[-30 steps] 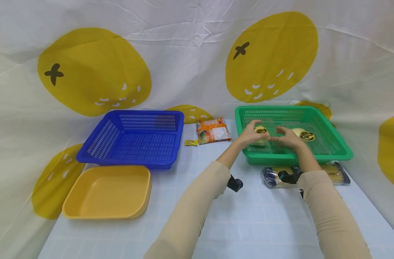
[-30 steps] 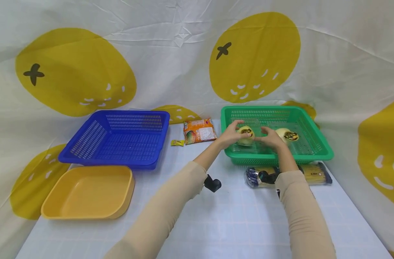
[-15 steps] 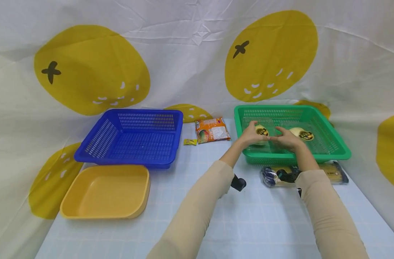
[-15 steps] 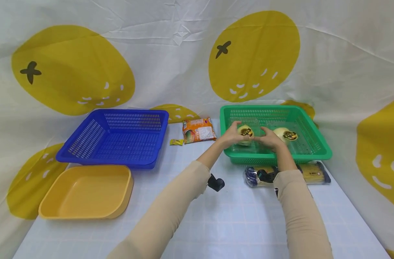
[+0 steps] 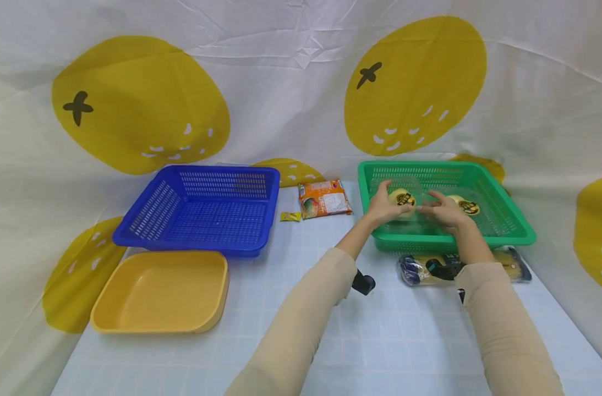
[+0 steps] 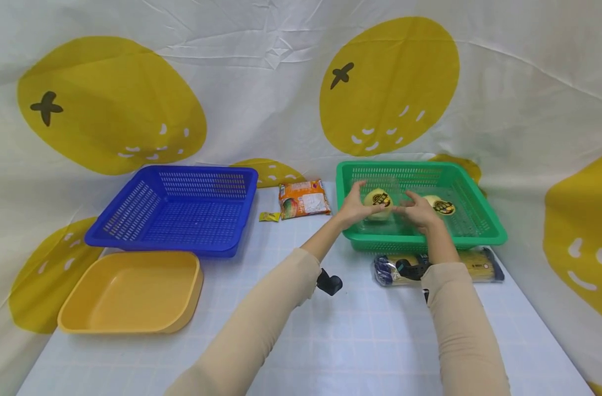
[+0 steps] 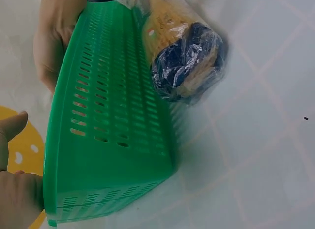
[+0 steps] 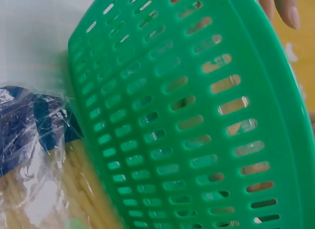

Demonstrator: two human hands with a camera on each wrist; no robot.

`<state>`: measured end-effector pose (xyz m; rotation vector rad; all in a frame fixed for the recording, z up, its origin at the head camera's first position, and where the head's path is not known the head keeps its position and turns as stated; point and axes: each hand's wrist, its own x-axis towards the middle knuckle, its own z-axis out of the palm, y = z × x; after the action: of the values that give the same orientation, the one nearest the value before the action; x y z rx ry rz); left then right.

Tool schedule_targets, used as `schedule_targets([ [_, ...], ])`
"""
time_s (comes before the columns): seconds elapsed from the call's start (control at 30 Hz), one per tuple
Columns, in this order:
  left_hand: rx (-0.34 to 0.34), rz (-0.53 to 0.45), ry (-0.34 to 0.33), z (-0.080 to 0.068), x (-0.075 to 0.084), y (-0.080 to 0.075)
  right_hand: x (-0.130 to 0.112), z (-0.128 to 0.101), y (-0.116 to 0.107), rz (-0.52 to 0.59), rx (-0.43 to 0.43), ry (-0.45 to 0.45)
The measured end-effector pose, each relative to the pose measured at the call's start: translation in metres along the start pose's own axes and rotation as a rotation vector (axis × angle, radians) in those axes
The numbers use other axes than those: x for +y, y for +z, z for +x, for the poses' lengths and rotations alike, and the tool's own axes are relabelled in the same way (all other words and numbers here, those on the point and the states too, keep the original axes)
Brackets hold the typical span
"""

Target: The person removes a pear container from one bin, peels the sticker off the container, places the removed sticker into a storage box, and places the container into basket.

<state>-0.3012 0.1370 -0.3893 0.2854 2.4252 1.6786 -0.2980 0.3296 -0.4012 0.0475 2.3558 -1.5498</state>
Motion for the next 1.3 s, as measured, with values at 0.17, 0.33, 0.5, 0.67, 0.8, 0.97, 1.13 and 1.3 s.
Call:
schedule_targets([
  [0.17, 0.034, -0.059, 0.046, 0.000, -0.004, -0.001, 0.002, -0.001, -0.004, 0.089, 0.003, -0.016],
  [0.33, 0.067, -0.150, 0.089, -0.002, -0.007, -0.004, 0.000, -0.006, -0.008, 0.136, 0.008, -0.012],
  [0.5, 0.096, -0.067, 0.150, -0.007, -0.008, -0.006, -0.007, -0.019, -0.014, 0.106, 0.039, -0.013],
  [0.67, 0.120, -0.050, 0.212, -0.011, -0.009, -0.008, -0.011, -0.034, -0.018, 0.081, 0.041, -0.049],
  [0.8, 0.110, -0.123, 0.236, -0.015, -0.009, -0.011, -0.012, -0.043, -0.019, 0.062, 0.031, -0.075],
  [0.97, 0.088, -0.230, 0.260, -0.022, -0.008, -0.018, -0.016, -0.052, -0.017, 0.052, 0.030, -0.114],
  [1.13, 0.072, -0.341, 0.303, -0.029, -0.007, -0.026, -0.020, -0.063, -0.010, 0.057, 0.053, -0.139],
  [1.3, 0.047, -0.391, 0.332, -0.036, -0.006, -0.034, -0.022, -0.074, -0.001, 0.060, 0.080, -0.173],
])
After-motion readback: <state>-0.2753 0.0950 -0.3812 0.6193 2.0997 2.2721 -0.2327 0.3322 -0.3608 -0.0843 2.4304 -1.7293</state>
